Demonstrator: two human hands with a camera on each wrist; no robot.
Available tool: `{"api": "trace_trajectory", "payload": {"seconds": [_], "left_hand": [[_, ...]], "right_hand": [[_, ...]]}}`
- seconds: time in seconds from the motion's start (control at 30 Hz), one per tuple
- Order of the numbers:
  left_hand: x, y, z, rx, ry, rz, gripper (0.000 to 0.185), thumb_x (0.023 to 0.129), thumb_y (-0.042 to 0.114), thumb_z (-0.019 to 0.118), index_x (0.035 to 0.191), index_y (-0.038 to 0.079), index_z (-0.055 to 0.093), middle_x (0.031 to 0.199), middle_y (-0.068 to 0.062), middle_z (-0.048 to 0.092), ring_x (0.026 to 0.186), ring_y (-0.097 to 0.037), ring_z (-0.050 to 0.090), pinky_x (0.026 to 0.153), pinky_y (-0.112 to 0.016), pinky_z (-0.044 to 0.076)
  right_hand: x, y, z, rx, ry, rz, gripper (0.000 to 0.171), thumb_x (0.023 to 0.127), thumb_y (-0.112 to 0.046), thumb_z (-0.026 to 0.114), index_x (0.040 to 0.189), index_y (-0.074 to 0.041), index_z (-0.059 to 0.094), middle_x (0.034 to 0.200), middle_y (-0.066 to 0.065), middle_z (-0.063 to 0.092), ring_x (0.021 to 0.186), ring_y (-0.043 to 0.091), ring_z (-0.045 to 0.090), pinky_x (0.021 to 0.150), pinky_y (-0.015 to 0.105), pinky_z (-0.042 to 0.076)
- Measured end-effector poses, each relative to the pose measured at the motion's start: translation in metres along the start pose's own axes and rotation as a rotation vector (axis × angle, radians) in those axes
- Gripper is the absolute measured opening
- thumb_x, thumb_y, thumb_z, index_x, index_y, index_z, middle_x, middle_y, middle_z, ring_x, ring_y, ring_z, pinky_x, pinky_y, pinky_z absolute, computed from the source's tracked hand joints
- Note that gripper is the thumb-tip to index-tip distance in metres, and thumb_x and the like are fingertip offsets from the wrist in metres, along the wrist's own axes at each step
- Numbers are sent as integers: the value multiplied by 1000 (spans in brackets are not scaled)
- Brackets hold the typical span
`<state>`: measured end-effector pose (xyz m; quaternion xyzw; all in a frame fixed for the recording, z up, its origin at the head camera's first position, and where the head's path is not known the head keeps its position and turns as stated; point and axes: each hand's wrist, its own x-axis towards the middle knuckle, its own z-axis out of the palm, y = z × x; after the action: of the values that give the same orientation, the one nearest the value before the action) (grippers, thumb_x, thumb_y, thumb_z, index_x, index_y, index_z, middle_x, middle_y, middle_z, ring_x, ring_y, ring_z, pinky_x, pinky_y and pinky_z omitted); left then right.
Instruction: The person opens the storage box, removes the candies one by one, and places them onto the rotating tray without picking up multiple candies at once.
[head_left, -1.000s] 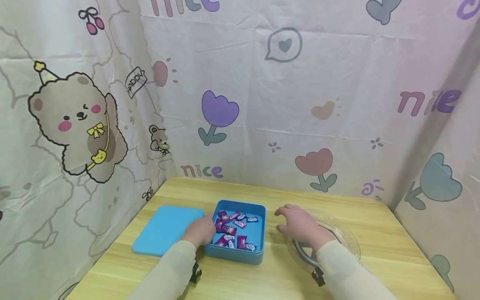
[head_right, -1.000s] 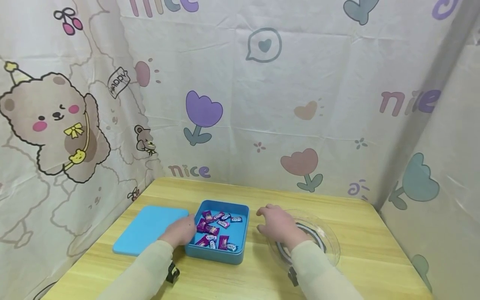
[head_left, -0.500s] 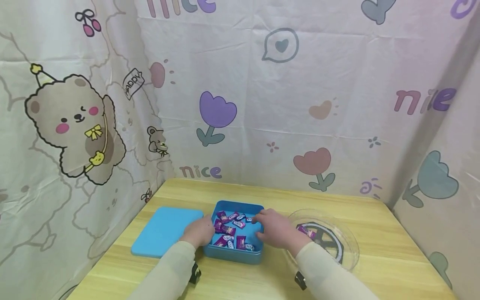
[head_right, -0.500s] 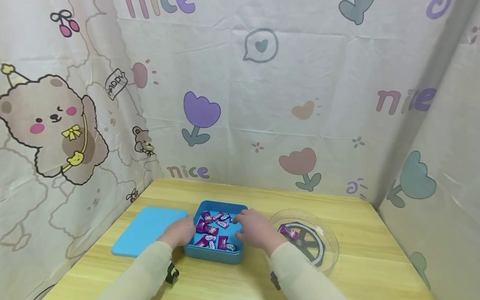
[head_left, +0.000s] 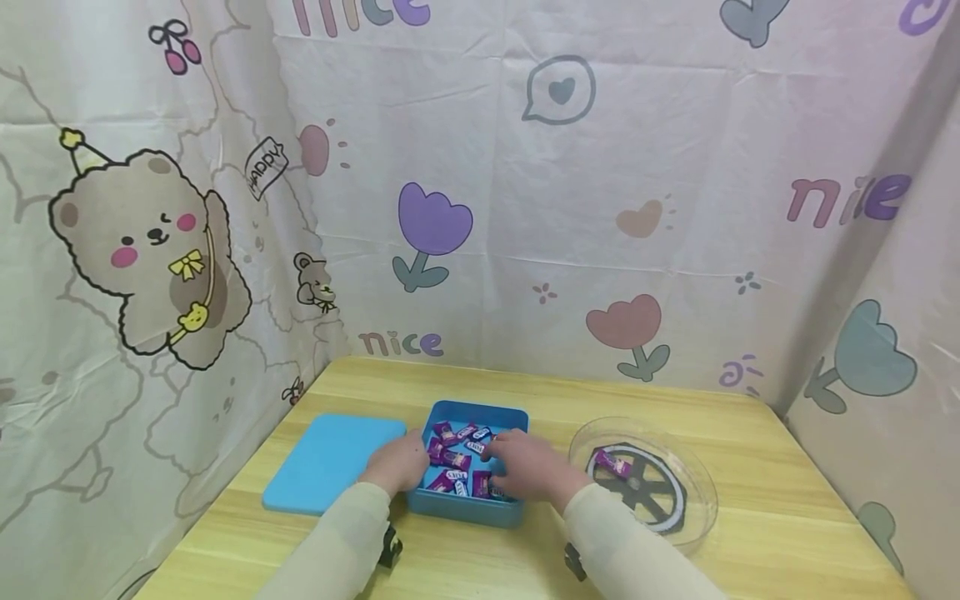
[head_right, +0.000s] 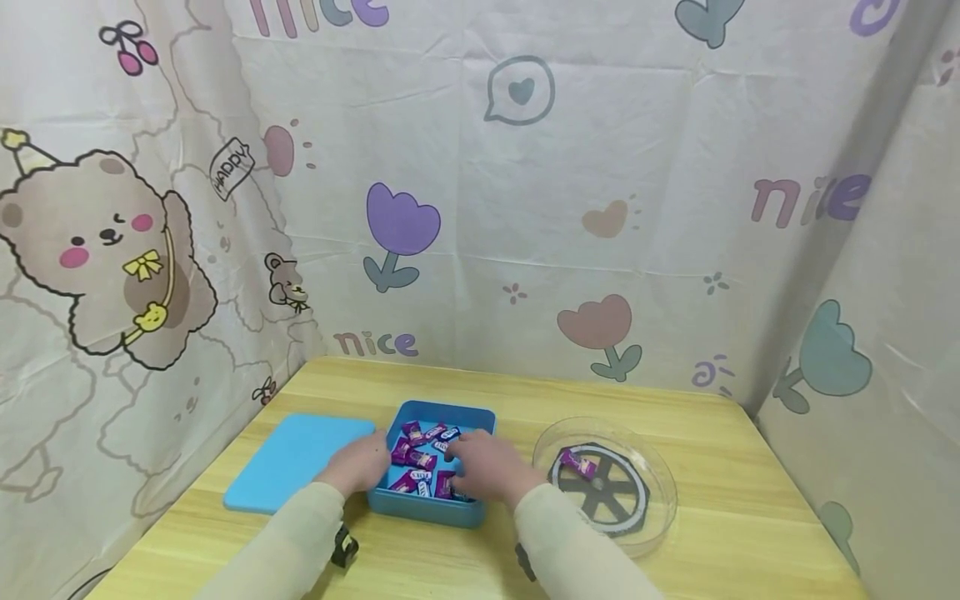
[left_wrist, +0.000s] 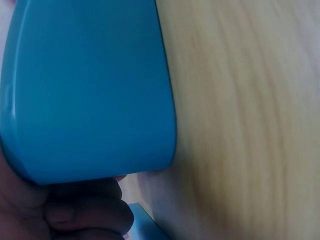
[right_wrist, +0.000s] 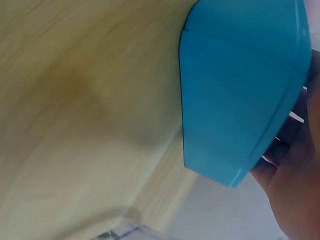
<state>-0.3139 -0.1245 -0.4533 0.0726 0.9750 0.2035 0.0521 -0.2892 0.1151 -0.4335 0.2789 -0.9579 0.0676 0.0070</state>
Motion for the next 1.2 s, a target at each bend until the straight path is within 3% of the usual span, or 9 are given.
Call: {"api": "trace_trajectory", "payload": {"seconds": [0.13, 0.37, 0.53, 0.73, 0.87, 1.2], "left_hand": [[1, -1, 1, -8, 1, -4, 39, 99, 11, 51, 133, -8, 55, 124, -20, 64, 93, -29, 56, 93, -60, 48], [0, -1, 0, -3, -2, 3, 37, 99, 10, 51, 130, -9, 55, 121, -19, 64, 91, -29, 55, 91, -59, 49], [-1, 0, 0, 2, 2, 7, 32, 100, 10, 50, 127, -7, 57, 116, -17, 65, 89, -28, 55, 88, -58, 50], [0, -2, 1, 5, 4, 7, 32, 101, 10, 50, 127, -6, 58, 116, -15, 65, 90, -27, 56, 92, -58, 49], [1, -3, 1, 10, 9, 16, 31, 101, 10, 50, 126, -6, 59, 116, -15, 66, 90, -26, 56, 93, -58, 49], [1, -4, 5, 17, 19, 18, 34, 100, 10, 50, 128, -7, 58, 119, -18, 65, 95, -28, 58, 94, -60, 48]], "right_hand": [[4, -5, 2, -9, -30, 4, 34, 91, -38, 73, 122, -25, 71, 126, -1, 66, 117, 22, 59, 99, 43, 50], [11, -7, 11, -94, -43, -24, 35, 88, -45, 76, 118, -26, 72, 112, -8, 66, 109, 17, 61, 100, 43, 48], [13, -9, 13, -102, -62, -20, 29, 87, -45, 77, 112, -32, 72, 114, -10, 66, 115, 20, 59, 106, 46, 43], [15, -13, 10, -110, -98, -11, 27, 87, -42, 79, 112, -35, 72, 116, -9, 66, 114, 21, 59, 104, 47, 44], [16, -15, 9, -104, -116, 6, 30, 87, -40, 80, 115, -34, 72, 117, -9, 66, 113, 21, 60, 102, 46, 47], [18, -19, 11, -130, -115, -15, 20, 90, -32, 79, 108, -27, 74, 103, -10, 65, 97, 14, 62, 96, 38, 52]]}}
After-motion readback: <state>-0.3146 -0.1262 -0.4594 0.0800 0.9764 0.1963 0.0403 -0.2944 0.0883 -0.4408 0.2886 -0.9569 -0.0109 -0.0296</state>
